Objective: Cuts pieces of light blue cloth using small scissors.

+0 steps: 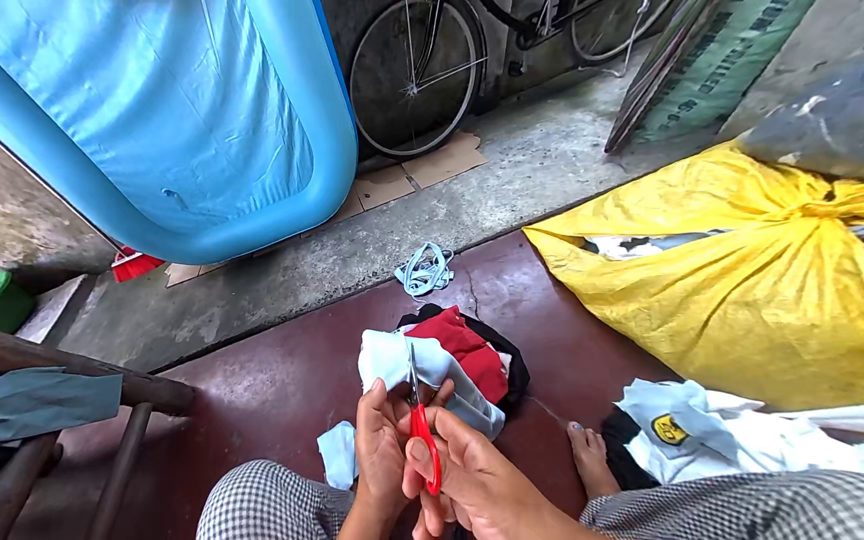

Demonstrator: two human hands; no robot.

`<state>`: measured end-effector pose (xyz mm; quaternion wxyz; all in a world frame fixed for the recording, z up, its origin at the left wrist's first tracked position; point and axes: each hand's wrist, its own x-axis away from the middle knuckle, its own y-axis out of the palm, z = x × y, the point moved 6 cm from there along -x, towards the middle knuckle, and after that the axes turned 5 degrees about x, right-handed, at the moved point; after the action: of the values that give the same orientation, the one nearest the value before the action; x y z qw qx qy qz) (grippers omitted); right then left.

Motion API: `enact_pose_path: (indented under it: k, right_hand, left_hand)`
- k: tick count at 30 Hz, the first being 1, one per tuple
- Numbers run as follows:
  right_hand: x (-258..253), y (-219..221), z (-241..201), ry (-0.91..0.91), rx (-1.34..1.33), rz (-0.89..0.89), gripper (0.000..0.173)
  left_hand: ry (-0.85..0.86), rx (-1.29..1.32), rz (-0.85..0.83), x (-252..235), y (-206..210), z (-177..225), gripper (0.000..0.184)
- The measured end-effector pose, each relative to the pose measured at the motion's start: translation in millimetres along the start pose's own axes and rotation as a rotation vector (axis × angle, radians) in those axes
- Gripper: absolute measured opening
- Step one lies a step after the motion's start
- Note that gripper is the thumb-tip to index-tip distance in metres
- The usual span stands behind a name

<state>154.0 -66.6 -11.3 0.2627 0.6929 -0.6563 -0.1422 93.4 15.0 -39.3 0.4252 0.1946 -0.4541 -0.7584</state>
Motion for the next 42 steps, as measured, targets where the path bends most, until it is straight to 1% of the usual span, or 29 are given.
enact_pose_path:
  k: [2, 9, 12, 15, 17, 19, 21, 24, 29, 32, 35, 38, 41, 42]
  right_hand:
    - [0, 0, 1, 0.005, -0.002, 0.011, 0.031]
    - [-3, -1, -3, 0.026, -0.021, -0.055, 0.029]
    - [-1, 0, -3, 0.029, -0.038, -0.041, 0.031]
    - [1, 0, -4, -0.007, -0.05, 0.011, 0.027]
    - [1, 0, -5, 0.003, -0.073, 0.02, 0.026]
    - [1, 1, -5, 0.023, -0.13, -0.007, 0.028]
    - [0, 2, -4, 0.025, -0.196, -0.038, 0.029]
    - [-1, 2, -5, 0.019, -0.221, -0.054, 0.027]
    - [-1, 2, -4, 0.029, -0.254, -0.072, 0.029]
    - [1, 1, -7, 0.031, -0.241, -0.013, 0.026]
    - [0, 0, -7, 0.036, -0.227, 0.028, 0.024]
    - [-2, -2, -3, 0.025, -0.154, 0.027, 0.026]
    - [-4, -4, 5, 0.026, -0.062, 0.024, 0.03]
    - [-4, -5, 7, 0.031, -0.048, 0.034, 0.03]
  left_hand:
    - [0.002, -0.024, -0.004, 0, -1, 0, 0.053]
    - [-0.004, -0.089, -0.033, 4, 1, 3, 0.053]
    - [0.011, -0.082, -0.033, 5, 2, 3, 0.048]
    - [0.031, -0.084, -0.043, 6, 4, 2, 0.046]
    - [0.045, -0.076, -0.052, 7, 5, 2, 0.045]
    - [0.019, -0.047, -0.06, 7, 6, 1, 0.044]
    - [-0.028, -0.028, -0.102, 9, 9, -1, 0.047]
    - [-0.041, -0.067, -0.133, 10, 9, -3, 0.052]
    - [-0.013, -0.043, -0.162, 9, 13, -3, 0.047]
    - [0.013, -0.067, -0.133, 10, 11, -1, 0.044]
    - [0.051, -0.116, -0.049, 8, 3, -3, 0.044]
    - [0.073, -0.185, 0.066, 5, -4, -8, 0.048]
    - [0.161, -0.21, 0.17, 0, -12, -10, 0.04]
    - [0.183, -0.246, 0.19, -1, -17, -10, 0.041]
